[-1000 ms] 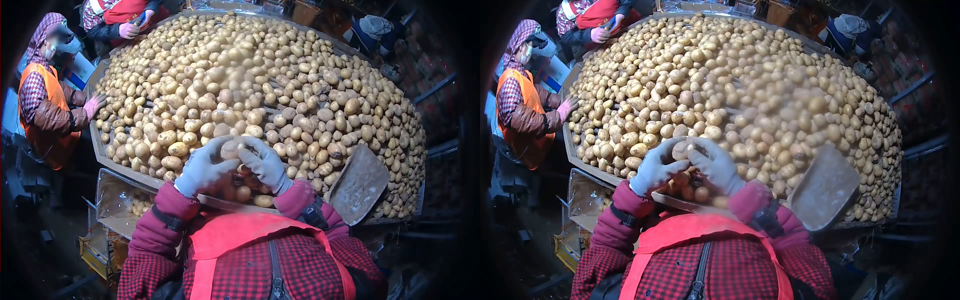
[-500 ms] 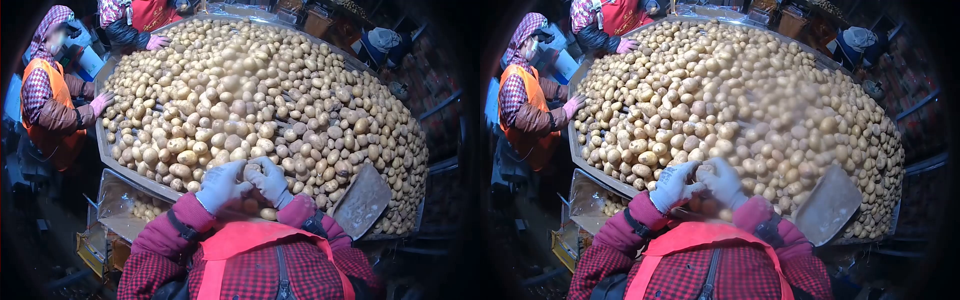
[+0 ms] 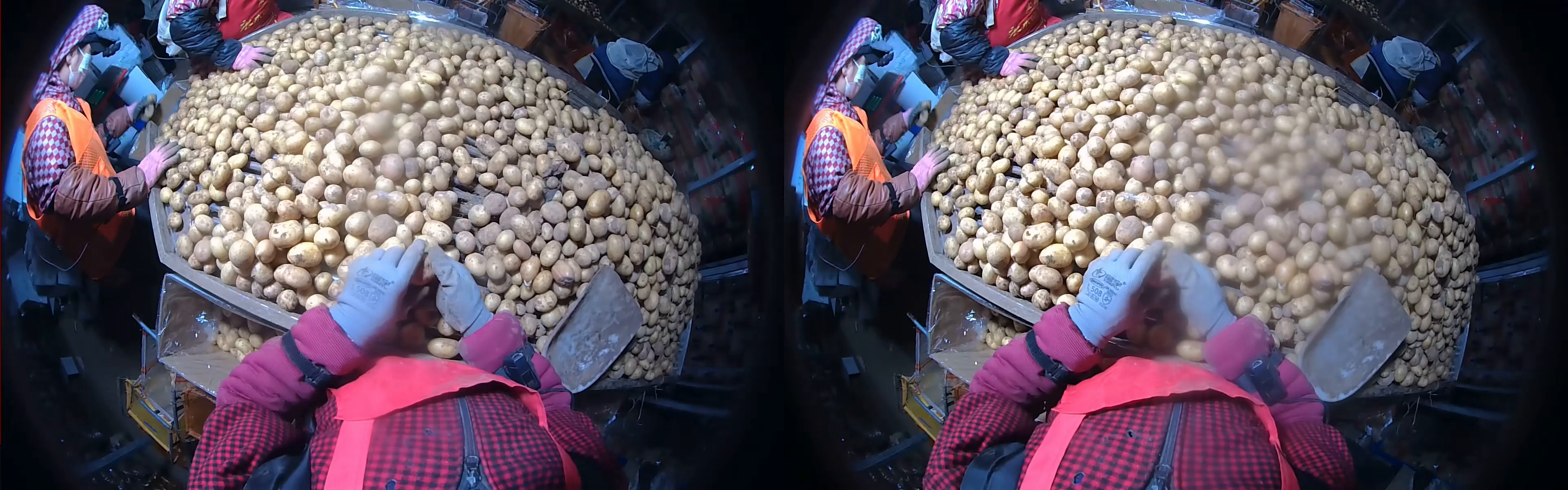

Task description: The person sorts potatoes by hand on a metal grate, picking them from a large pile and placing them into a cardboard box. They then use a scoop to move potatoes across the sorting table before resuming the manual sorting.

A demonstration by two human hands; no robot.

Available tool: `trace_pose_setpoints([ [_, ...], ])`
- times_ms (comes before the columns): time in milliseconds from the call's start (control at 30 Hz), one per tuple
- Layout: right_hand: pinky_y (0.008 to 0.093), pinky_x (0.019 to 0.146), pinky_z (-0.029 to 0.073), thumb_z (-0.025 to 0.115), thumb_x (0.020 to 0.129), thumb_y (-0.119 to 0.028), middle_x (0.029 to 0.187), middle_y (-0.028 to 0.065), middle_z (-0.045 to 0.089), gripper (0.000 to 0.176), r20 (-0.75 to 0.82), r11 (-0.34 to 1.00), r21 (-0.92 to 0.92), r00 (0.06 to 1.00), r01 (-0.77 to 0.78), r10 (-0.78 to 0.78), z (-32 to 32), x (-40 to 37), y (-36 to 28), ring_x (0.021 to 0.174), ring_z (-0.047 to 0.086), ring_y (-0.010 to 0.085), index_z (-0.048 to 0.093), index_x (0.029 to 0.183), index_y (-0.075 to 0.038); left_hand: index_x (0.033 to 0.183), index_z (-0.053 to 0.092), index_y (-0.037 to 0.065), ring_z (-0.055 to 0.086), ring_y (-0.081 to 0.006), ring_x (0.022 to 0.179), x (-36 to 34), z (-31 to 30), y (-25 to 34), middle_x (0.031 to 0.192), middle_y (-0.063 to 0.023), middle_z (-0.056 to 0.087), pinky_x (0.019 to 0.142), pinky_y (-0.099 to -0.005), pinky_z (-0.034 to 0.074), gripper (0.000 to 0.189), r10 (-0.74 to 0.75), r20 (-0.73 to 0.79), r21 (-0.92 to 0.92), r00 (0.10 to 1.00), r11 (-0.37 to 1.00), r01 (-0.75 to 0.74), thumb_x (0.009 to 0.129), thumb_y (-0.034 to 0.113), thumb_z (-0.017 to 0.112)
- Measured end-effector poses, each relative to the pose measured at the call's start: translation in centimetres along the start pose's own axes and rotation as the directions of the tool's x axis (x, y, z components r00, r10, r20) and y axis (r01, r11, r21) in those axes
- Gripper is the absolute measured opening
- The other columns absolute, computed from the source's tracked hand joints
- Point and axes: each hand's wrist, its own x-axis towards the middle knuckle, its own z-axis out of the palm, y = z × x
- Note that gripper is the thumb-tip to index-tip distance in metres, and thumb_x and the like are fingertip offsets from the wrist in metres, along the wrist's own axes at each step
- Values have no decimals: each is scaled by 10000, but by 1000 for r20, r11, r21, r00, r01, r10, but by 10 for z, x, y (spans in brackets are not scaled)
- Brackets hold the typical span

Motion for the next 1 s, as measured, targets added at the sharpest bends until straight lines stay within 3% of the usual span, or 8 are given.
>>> trace_pose_setpoints([
  [67,479,818,563,561,1014,-339,1143,120,712,311,-25,978,190,996,-80,86,-22,19,58,932,683,303,677,1135,-77,1394,558,18,655,-368,913,-4,-3,-1,1031,-166,652,796,-478,520,577,12,59,-156,998,988,-2,943,350,697],
  [167,326,761,555,489,1086,-253,948,36,690,287,-93,943,-201,953,264,-287,-34,28,102,884,669,157,663,1139,-31,1394,562,18,653,-395,928,-4,-3,-3,1037,-187,657,804,-485,518,593,-57,140,-214,989,973,86,932,368,689],
  [300,391,938,542,669,895,-139,1125,169,681,291,173,570,-678,855,464,-489,-27,27,70,1081,660,340,662,1164,-28,1227,638,50,661,-390,885,-3,10,-13,959,-173,685,763,-490,514,381,0,-124,-327,992,944,-41,1003,357,613],
  [567,329,945,534,430,1125,-278,1188,145,711,410,-160,843,-418,887,337,-434,-7,43,82,1091,666,211,657,1280,27,1202,715,24,723,-225,944,16,8,-37,1036,-125,754,828,-357,564,290,-558,179,-623,811,573,532,1040,240,608],
  [633,334,976,529,464,1121,-262,1294,151,677,409,-219,968,-153,949,197,-228,1,47,61,1152,648,209,597,1402,4,1226,709,10,690,-139,960,16,7,-38,1025,-91,751,826,-306,561,268,-566,-17,-747,824,555,366,1072,180,571],
  [667,324,929,552,482,1118,-240,1301,131,674,410,-267,986,-27,950,162,-163,6,48,51,1132,651,187,559,1449,-11,1273,687,-3,694,-148,968,19,2,-36,1045,-102,750,845,-300,560,276,-434,-305,-613,848,771,175,1054,140,601],
  [767,301,846,570,503,1111,-215,1349,100,635,447,-217,975,193,974,109,-66,4,41,37,1149,628,141,481,1522,-41,1352,632,-5,689,-312,1102,15,-16,-32,1208,-186,708,969,-406,536,422,-154,-467,-206,871,977,62,944,85,695],
  [1000,279,1016,491,577,1071,-131,1380,98,614,465,-367,952,-114,878,285,-307,-33,25,61,1219,579,146,488,1507,4,1424,573,150,469,-340,1399,15,19,-19,1431,-153,546,1143,-626,320,723,218,62,179,974,958,-226,747,277,793],
])
